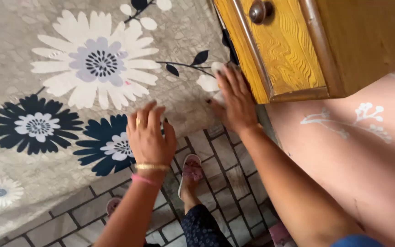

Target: Making a bed by spreading and tucking in a floral bedsheet.

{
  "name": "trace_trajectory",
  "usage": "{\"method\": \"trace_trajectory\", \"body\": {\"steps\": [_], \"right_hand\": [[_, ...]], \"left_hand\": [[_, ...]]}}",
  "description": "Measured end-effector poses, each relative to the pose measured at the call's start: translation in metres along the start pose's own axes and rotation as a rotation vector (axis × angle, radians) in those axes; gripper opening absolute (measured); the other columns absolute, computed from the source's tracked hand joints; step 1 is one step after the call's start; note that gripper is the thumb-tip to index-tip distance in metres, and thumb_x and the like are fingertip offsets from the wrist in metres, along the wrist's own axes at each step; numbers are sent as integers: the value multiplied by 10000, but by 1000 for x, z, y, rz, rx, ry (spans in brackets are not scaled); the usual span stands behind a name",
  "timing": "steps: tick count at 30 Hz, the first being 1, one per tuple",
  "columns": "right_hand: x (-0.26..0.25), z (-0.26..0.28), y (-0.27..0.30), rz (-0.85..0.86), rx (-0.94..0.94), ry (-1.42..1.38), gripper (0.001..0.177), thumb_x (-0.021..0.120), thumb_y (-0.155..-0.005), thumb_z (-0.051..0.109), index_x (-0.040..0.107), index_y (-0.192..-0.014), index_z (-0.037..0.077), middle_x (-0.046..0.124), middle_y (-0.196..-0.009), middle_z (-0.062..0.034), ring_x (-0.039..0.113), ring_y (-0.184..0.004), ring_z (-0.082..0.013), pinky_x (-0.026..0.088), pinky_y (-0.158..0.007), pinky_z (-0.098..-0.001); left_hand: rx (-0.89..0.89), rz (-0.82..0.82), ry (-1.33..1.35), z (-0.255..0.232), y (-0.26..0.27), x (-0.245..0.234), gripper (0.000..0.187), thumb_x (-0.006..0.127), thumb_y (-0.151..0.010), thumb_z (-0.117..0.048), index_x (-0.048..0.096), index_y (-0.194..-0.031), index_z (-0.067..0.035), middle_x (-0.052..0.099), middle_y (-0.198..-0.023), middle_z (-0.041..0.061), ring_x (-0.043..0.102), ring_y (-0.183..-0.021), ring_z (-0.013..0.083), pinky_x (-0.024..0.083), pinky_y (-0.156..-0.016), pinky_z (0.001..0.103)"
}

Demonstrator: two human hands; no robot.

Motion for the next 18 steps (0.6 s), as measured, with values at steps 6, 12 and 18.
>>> {"method": "trace_trajectory", "body": {"steps": [6,12,18], "right_hand": [[14,33,81,-275,459,23,572,721,-846,130,543,-1388,75,581,-1380,-202,542,-1317,-399,434,-1140,-496],[31,73,57,-401,1488,-1491,371,656,-838,76,632,-1208,53,689,-1178,-95,636,-1130,-220,533,-1006,-356],[30,59,1,-361,1548,-1869,383,715,-756,180,642,-1103,36,656,-1108,-95,609,-1053,-230,509,-998,-365]], "left_hand": [[-696,179,233,-12,76,10,182,682,-831,-136,698,-1007,-91,675,-959,115,652,-944,298,532,-871,406],[-1597,-200,1674,28,108,50,268,554,-902,-124,651,-1123,-6,722,-1044,105,670,-1029,276,527,-930,382],[-1124,-142,2356,67,124,138,241,412,-980,-39,585,-1119,57,649,-1091,140,637,-1021,289,469,-948,441]]}}
Point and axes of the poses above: each hand's wrist, its own y-axis away from the middle knuckle, its own x-axis out of the palm, z = x × y, the point moved 1 cm from there along -y, towards the middle knuckle
